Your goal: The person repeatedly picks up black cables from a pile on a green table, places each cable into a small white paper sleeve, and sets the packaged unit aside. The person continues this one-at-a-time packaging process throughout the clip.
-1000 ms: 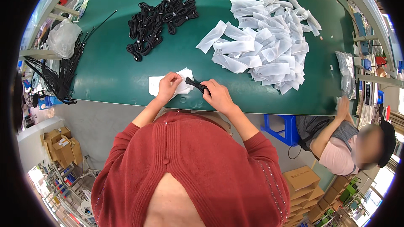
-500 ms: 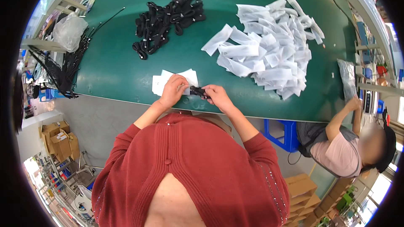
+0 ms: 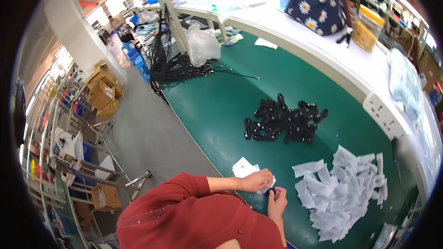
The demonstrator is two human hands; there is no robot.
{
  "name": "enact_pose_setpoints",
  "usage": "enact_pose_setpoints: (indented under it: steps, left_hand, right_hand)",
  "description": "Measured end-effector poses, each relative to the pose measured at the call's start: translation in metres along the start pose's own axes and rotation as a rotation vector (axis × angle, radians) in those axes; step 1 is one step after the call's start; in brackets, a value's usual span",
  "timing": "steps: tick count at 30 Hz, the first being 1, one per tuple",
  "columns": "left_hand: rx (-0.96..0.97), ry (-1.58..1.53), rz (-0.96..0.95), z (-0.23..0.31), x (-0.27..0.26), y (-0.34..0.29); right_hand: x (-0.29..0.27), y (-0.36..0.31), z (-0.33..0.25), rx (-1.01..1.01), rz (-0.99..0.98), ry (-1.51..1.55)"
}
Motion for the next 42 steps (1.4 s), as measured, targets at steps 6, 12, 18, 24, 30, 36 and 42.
enact_pose_setpoints:
  steps: [6, 12, 18, 24, 30, 36, 42]
  left_hand:
    - [-0.295, -0.411, 0.142, -0.003, -0.001, 0.023]
    - [-0.523, -0.788, 0.145, -0.016, 0.014, 0.037]
    - [-0.778, -1.017, 0.133, -0.005, 0.013, 0.037]
    - [-0.872, -1.258, 0.202, -0.028, 0.033, 0.021]
    - [-0.853, -1.272, 0.241, -0.044, 0.048, 0.006]
    - [-0.785, -1.215, 0.195, -0.018, 0.045, -0.001]
    - [-0.723, -0.847, 0.081, 0.019, 0.021, 0.011]
  right_hand:
    - [-0.001, 0.012, -0.046, -0.383, 0.14, 0.027]
    - [-0.012, 0.028, -0.09, -0.599, 0.086, -0.135]
    - [-0.012, 0.028, -0.055, -0.432, 0.13, 0.101]
    - [-0.003, 0.021, -0.067, -0.522, 0.14, -0.001]
    - [0.001, 0.016, -0.055, -0.551, 0.12, -0.096]
    - [0.008, 0.018, -0.057, -0.753, 0.043, -0.197]
    - [-0.014, 0.024, -0.076, -0.4, 0.14, -0.066]
Point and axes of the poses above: each hand's wrist, its own y-axis towards the middle knuckle, its own x-axis out of the palm, z = x × y, the point moved 4 cm from there along y, towards the middle knuckle, and after that the axes turned 9 degrees about z, right-handed, at the moved point
